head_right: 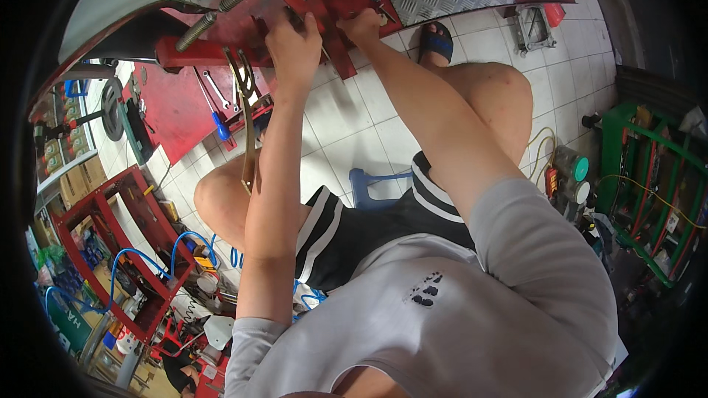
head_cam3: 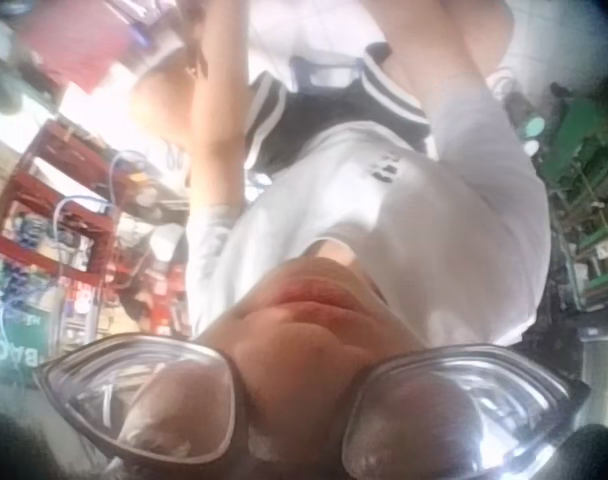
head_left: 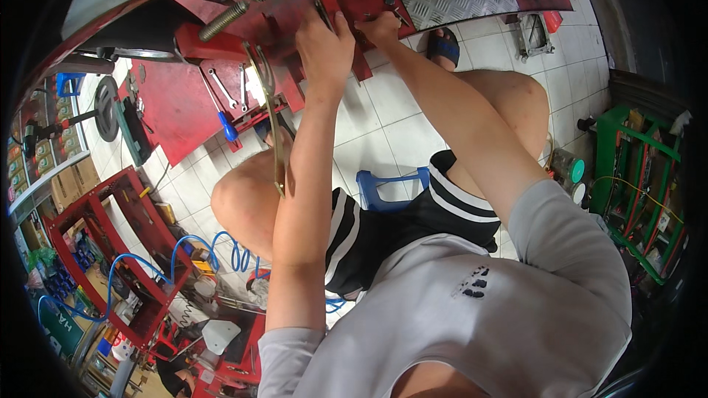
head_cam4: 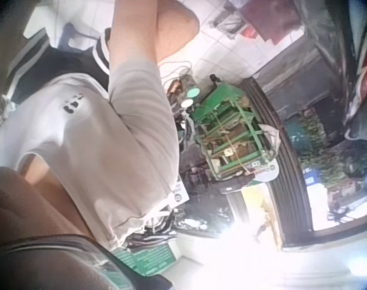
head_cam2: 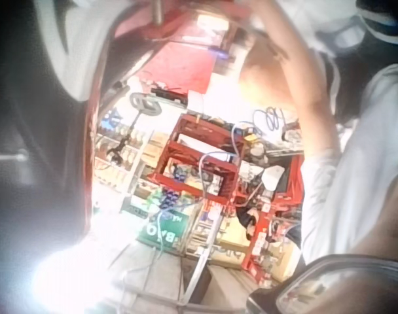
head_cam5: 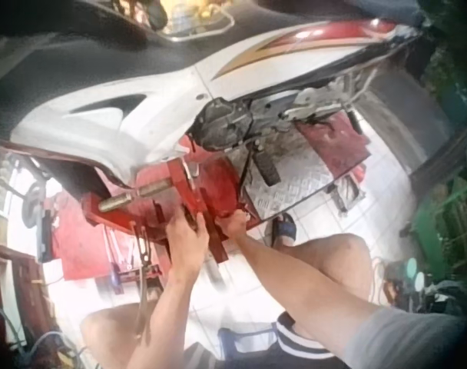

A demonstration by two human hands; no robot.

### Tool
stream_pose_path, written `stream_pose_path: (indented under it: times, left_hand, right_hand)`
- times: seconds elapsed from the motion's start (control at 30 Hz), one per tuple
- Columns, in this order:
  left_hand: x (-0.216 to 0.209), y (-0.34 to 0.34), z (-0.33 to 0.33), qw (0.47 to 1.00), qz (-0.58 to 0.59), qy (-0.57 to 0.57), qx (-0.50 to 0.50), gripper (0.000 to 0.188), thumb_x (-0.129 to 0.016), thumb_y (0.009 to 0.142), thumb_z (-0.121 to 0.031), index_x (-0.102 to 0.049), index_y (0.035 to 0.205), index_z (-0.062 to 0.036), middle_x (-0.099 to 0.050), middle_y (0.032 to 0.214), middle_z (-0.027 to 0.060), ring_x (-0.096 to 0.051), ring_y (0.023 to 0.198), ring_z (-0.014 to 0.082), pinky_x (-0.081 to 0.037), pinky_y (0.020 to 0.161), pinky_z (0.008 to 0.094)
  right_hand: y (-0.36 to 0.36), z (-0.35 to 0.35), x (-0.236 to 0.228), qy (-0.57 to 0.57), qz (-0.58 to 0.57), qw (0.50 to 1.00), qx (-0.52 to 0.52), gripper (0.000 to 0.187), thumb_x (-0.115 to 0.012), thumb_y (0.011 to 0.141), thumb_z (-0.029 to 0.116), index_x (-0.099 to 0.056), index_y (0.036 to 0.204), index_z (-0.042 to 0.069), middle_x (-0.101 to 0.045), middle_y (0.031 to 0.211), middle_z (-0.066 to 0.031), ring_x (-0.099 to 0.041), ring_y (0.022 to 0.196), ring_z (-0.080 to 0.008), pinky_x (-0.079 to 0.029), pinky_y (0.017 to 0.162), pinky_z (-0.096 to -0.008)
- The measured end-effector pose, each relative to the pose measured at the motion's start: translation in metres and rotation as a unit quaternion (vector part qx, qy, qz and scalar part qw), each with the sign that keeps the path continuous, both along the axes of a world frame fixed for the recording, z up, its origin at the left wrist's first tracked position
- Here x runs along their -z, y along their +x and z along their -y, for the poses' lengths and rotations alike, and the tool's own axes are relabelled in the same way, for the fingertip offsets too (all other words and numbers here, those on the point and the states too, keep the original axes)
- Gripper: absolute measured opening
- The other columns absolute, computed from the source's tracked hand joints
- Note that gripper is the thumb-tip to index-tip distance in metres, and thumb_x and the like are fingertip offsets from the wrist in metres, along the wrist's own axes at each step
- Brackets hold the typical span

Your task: The person sits on a stool and assembles a metal bracket by hand. They insert a small metal pin into a hole on the bracket, then attach a curved metal rod to the bracket using the pin. The person repeatedly adjusts the components to ensure they fit together properly.

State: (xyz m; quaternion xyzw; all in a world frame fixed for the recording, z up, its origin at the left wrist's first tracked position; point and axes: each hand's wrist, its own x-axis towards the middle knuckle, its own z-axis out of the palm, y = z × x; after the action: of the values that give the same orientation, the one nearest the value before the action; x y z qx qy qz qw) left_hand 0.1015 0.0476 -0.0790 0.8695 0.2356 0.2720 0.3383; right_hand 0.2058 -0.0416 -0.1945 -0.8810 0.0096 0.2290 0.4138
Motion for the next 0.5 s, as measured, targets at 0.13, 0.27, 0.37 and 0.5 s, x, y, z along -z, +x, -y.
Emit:
stream_pose_path:
  times: [0.13, 0.27, 0.37, 0.5]
  left_hand:
    - [-0.015, -0.002, 0.011, 0.997, -0.049, -0.051, 0.035, 0.029, -0.062, 0.084, -0.011, -0.054, 0.104, 0.0072, -0.064, 0.087, 0.0263, -0.063, 0.083, 0.0428, -0.048, 0.077, 0.0488]
    - [-0.017, 0.000, 0.024, 0.994, -0.059, -0.084, 0.041, 0.042, -0.061, 0.083, -0.014, -0.051, 0.115, 0.0111, -0.061, 0.104, 0.0315, -0.060, 0.101, 0.0445, -0.046, 0.089, 0.0500]
    - [-0.002, -0.010, 0.011, 0.994, -0.064, -0.086, 0.017, 0.047, -0.061, 0.082, -0.015, -0.050, 0.120, 0.0099, -0.059, 0.117, 0.0310, -0.057, 0.111, 0.0434, -0.044, 0.096, 0.0474]
    - [-0.011, 0.009, 0.010, 0.951, -0.086, -0.297, -0.002, 0.041, -0.059, 0.082, -0.014, -0.053, 0.120, 0.0012, -0.060, 0.119, 0.0219, -0.058, 0.109, 0.0392, -0.045, 0.096, 0.0435]
  right_hand:
    - [0.010, 0.002, -0.030, 0.421, -0.208, 0.851, 0.237, 0.022, -0.079, 0.074, 0.013, -0.069, 0.089, 0.001, -0.058, 0.069, -0.0044, -0.052, 0.050, -0.0151, -0.046, 0.049, -0.0308]
    - [0.042, 0.016, -0.073, 0.606, -0.265, 0.727, 0.183, 0.017, -0.075, 0.081, 0.009, -0.067, 0.094, 0.002, -0.056, 0.077, -0.0038, -0.048, 0.059, -0.0119, -0.040, 0.050, -0.0251]
    - [0.024, 0.009, -0.143, 0.606, -0.264, 0.745, 0.089, 0.011, -0.069, 0.085, 0.004, -0.066, 0.094, -0.001, -0.061, 0.086, -0.0074, -0.057, 0.073, -0.0131, -0.046, 0.056, -0.0241]
    - [0.024, 0.022, -0.167, 0.495, -0.227, 0.838, 0.022, 0.009, -0.065, 0.087, 0.000, -0.066, 0.094, -0.005, -0.065, 0.092, -0.0121, -0.064, 0.081, -0.0171, -0.054, 0.064, -0.0249]
